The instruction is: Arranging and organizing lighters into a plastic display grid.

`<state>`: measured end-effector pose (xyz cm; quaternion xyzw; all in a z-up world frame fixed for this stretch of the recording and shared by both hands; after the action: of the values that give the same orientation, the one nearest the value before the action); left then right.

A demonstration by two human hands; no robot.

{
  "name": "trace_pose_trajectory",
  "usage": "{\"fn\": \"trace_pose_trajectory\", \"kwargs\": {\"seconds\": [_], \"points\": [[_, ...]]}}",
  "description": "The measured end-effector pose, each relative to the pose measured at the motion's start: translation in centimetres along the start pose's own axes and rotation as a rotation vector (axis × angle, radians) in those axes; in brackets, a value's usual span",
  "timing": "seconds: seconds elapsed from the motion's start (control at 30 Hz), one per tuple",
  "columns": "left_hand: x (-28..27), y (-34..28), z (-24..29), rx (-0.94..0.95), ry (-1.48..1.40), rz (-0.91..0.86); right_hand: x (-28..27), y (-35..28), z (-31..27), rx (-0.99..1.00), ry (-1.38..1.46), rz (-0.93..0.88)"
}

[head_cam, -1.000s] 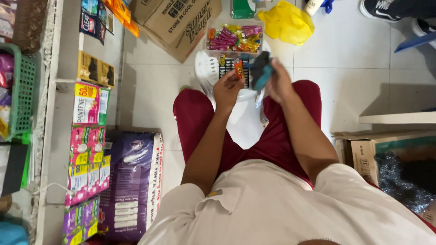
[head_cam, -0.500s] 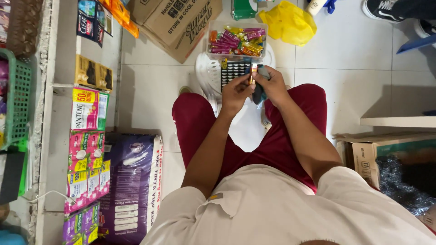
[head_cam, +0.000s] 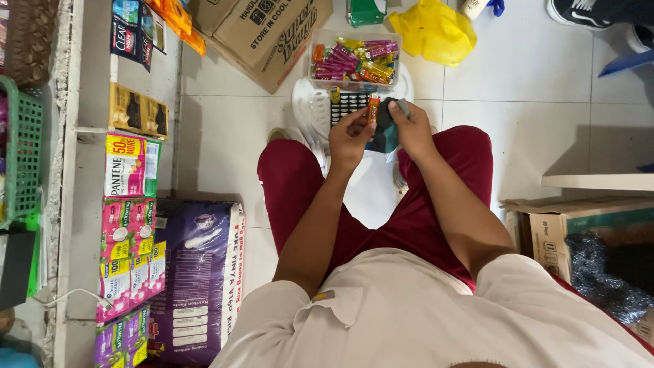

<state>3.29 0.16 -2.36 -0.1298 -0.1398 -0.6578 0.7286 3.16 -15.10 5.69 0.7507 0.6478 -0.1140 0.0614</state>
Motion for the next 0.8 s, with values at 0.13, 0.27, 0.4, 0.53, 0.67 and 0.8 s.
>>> {"fn": "trace_pose_trajectory", "kwargs": {"seconds": [0.13, 0.27, 0.4, 0.53, 0.67, 0.8], "points": [[0.0, -0.1, -0.3, 0.015, 0.011, 0.001, -0.4, -0.4, -2.1, 0.107, 0.218, -0.015], [-0.3, 0.0, 0.3, 0.03, 0.03, 0.018, 0.0, 0.5, 1.4, 0.261, 0.623, -0.241], [-0.6, 0.1, 0.5, 0.0, 0.018, 0.011, 0.2, -0.7, -4.5, 0.285, 0.576, -0.153], [-0.2, -0.2, -0.3, -0.01, 0.012, 0.002, -0.1, -0.3, -1.7, 0.157, 0.472, -0.15], [-0.3, -0.3, -0.9, 0.001, 0.003, -0.06, 0.1, 0.1, -0.4, 0.109, 0.481, -0.14], [0.0, -0.5, -0.4, 0.003, 0.041, -0.123, 0.7, -0.1, 0.4, 0.158, 0.385, -0.181]]}}
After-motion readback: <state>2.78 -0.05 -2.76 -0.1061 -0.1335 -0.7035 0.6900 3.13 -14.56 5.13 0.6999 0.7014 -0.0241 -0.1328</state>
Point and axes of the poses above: each hand's wrist, its own y-axis towards the middle knuckle, its own x-axis out of the palm, z = x × y, the point moved 2 cm from there along y, towards the middle knuckle, and after that the axes turned 6 degrees about -y, right-handed, at the moved point
